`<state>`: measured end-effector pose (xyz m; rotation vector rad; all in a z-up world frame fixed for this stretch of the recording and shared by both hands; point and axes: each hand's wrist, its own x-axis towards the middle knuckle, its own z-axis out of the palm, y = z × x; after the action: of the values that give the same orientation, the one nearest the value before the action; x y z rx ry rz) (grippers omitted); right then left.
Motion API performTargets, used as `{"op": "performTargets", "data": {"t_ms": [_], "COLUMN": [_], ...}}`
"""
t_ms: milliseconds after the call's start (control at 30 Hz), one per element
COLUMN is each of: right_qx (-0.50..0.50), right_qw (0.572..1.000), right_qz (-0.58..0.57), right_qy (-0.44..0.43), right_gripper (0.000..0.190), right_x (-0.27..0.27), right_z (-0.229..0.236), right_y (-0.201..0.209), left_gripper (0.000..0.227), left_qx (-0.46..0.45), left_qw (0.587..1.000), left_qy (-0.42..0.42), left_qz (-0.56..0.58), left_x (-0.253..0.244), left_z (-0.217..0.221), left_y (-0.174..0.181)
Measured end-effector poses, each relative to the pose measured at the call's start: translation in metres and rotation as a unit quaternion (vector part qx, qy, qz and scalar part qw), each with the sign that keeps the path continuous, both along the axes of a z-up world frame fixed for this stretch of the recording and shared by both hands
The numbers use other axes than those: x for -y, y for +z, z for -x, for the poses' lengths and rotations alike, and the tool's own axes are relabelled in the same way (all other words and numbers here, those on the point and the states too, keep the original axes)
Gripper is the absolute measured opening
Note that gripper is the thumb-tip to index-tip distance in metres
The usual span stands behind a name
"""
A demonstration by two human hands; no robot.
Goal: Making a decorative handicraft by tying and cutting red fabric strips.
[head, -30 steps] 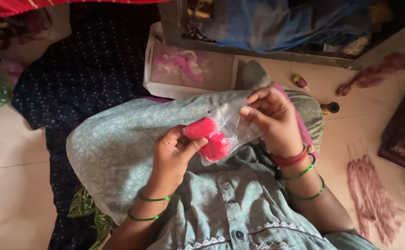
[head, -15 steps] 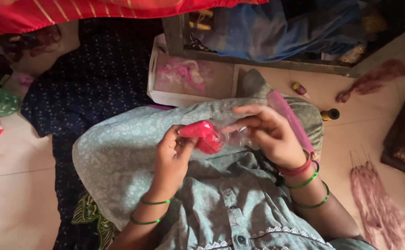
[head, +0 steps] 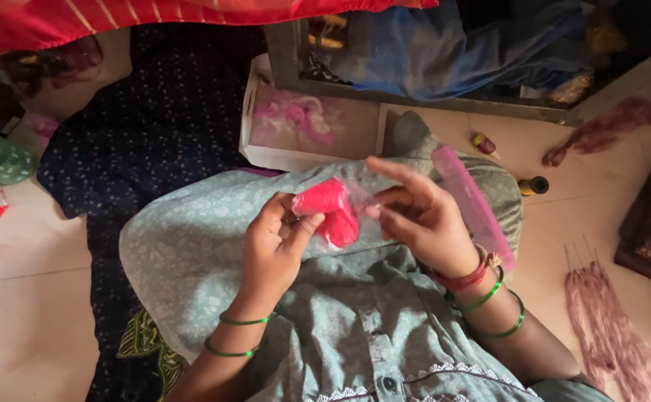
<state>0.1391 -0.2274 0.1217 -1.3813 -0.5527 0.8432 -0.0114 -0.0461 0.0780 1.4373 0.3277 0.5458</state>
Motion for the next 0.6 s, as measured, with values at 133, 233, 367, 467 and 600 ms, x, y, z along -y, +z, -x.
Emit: {"op": "performTargets", "data": {"t_ms": [133,233,367,467,600], "right_qx": [0.001,0.045,0.177,0.237,0.235], "right_qw": [0.999,0.998,0.982,0.968,0.970], "right_qz": [0.030,0.046,0.064,0.088,0.047], "right_qy": [-0.038,-0.022,-0.011,0.006,0.031], "right_gripper": [0.076,0.077,0.086,0.090,0.085], "right_x": [-0.008,-0.009,-0.013,-0.017,-0.014], "right_z": [0.000,0.001,0.002,0.004,0.005], "right_y": [0.011,0.012,0.010,0.006,-0.012], "left_gripper": [0.010,0.011,0.013,0.012,0.015], "left_qx": [-0.014,0.007,-0.055,-0.037,0.034], "left_qw": [1.000,0.999,0.997,0.998,0.999], "left_qy": [-0.026,-0.015,-0.006,-0.012,-0.010], "left_qz": [-0.005,-0.027,-0.058,-0.048,0.017], "left_x": [0.002,0.003,0.005,0.004,0.003], "left_z": [-0.001,-0.003,-0.002,-0.004,-0.006], "left_y": [0.012,0.009,0.006,0.004,-0.006]}}
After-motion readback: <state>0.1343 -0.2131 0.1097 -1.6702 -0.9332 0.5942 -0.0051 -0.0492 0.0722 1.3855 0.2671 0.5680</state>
